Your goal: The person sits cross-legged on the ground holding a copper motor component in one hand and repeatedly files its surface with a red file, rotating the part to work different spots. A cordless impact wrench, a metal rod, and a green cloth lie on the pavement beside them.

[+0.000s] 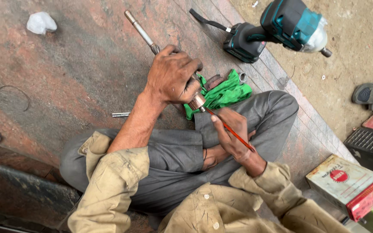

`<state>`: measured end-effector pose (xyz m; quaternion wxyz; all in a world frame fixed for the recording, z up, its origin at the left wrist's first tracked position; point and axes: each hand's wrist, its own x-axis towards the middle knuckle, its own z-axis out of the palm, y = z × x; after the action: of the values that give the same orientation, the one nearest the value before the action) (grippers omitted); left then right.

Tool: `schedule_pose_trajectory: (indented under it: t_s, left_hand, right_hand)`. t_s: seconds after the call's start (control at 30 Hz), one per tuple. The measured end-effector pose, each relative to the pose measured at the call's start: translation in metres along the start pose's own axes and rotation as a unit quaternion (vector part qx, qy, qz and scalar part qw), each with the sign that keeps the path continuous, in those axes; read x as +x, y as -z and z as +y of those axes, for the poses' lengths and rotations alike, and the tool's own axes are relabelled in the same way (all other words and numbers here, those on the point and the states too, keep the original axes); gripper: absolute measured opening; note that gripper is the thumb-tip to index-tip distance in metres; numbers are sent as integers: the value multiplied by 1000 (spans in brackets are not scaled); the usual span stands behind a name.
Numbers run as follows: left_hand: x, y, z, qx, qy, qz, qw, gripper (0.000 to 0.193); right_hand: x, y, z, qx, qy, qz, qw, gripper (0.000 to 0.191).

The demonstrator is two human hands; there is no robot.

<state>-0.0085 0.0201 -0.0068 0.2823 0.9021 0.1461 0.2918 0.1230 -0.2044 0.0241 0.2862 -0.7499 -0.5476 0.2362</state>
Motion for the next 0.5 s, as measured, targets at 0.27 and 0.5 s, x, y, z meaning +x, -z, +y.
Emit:
schedule_pose_trajectory:
  t_s: [0.27,0.5]
  left_hand:
    - [-8,-4,-1,-2,5,-7,1000,31]
    - [-10,-6,-1,0,-11,17,1000,35]
  right_hand:
    - [11,6,-10,99,-23,-15,995,27]
    - [16,5,-15,24,23,7,999,20]
